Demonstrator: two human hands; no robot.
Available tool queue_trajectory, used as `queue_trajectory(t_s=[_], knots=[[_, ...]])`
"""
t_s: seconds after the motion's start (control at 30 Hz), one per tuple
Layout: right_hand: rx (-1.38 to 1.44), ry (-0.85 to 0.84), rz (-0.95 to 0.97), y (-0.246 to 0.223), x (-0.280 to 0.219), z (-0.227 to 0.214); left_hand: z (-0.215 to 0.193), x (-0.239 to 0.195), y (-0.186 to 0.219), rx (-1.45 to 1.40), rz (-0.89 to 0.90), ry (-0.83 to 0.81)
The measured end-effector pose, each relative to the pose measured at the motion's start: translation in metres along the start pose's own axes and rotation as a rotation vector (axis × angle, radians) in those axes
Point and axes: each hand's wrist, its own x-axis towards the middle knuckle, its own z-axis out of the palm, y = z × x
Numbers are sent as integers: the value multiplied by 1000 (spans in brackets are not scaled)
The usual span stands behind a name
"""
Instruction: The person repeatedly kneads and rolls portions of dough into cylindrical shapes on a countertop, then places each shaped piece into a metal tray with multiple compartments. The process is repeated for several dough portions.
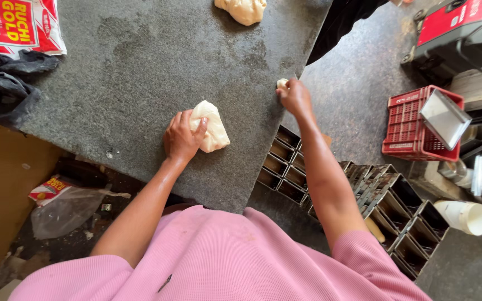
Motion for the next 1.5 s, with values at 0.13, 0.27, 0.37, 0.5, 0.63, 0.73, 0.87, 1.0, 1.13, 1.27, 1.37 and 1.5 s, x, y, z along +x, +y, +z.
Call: queue_trajectory(t_s=[0.13, 0.27, 0.37, 0.5, 0.63, 0.73, 0.87, 1.0, 1.13, 1.27, 1.37, 1.5], knots=[[59, 238, -35, -12, -4, 17, -8, 3, 6, 11, 21, 21], [26, 82, -21, -10, 12, 2, -11, 0, 11, 42, 66, 82], [11, -94, -49, -12, 35, -19, -8, 2, 17, 81, 77, 123], [387, -643, 132, -8, 69, -71, -11, 5, 19, 100, 77, 120], [736, -80, -12, 3, 105, -111, -8, 5, 22, 132, 85, 120], [544, 271, -411, -6, 133, -90, -10, 9, 22, 149, 94, 107], [-45, 196, -405, -38, 114, -2, -11, 4, 27, 173, 85, 74], [679, -56, -84, -42, 95, -17, -12, 16, 26, 122, 137, 160], [1075, -209, 37, -44, -15, -30, 2, 2, 12, 52, 42, 107], [1307, -307, 207, -66, -140, -27, 8, 9, 5, -409, -157, -178], [1497, -266, 313, -80, -206, -20, 4, 6, 36, -889, -96, -289], [1619, -284, 122, -100, -245, -23, -27, -9, 98, -1137, -213, -596]])
